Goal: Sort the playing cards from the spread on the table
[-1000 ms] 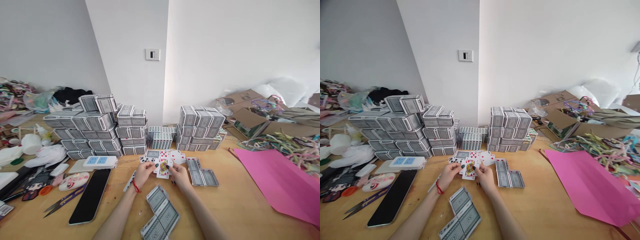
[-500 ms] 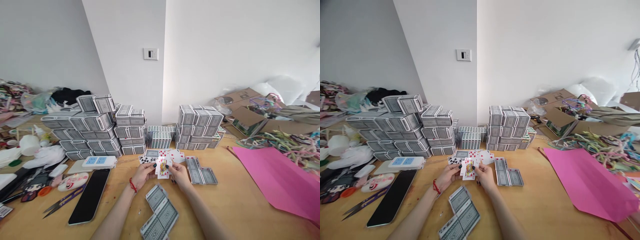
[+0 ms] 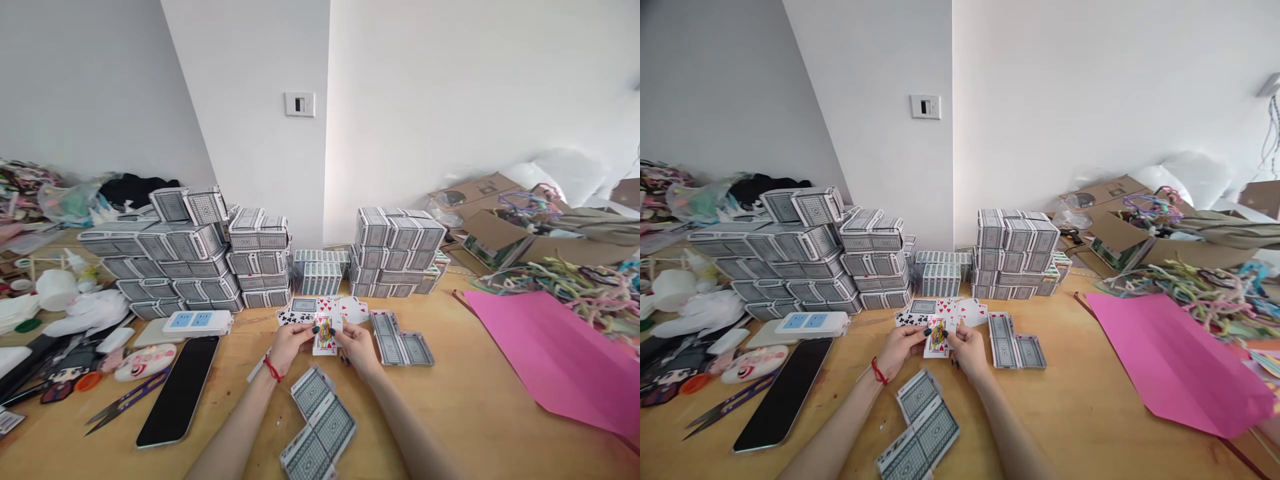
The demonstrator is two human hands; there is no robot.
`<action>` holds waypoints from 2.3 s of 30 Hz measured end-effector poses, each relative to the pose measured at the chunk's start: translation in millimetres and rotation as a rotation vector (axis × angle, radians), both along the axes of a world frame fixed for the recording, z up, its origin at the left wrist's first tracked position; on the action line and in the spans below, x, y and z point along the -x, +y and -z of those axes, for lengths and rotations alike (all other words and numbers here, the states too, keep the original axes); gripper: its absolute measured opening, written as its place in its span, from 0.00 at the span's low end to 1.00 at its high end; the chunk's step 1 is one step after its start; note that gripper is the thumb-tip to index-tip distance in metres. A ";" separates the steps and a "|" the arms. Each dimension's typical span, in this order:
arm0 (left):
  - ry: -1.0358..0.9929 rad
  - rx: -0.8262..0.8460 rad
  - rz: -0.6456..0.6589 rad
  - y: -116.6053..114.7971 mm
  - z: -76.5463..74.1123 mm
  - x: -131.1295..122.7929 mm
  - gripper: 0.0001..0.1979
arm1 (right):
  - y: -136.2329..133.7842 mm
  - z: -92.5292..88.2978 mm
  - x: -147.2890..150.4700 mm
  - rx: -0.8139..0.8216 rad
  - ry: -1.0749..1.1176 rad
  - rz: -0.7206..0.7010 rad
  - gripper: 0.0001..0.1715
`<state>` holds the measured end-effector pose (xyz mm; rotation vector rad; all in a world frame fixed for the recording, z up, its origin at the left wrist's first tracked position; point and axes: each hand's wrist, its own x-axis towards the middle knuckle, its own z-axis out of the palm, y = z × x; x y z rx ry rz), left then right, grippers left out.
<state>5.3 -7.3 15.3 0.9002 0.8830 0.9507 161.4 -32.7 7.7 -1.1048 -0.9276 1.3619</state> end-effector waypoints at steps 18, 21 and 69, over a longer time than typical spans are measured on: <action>0.196 -0.110 -0.198 2.8 6.8 -6.2 0.08 | 1.3 4.2 0.5 0.013 0.040 0.017 0.16; 0.204 -0.121 -0.213 2.4 7.2 -7.3 0.08 | 1.1 4.6 2.4 0.016 0.034 0.003 0.16; 0.533 -0.582 0.071 -6.8 3.4 -16.7 0.12 | 7.0 -1.5 5.9 0.026 0.008 0.112 0.14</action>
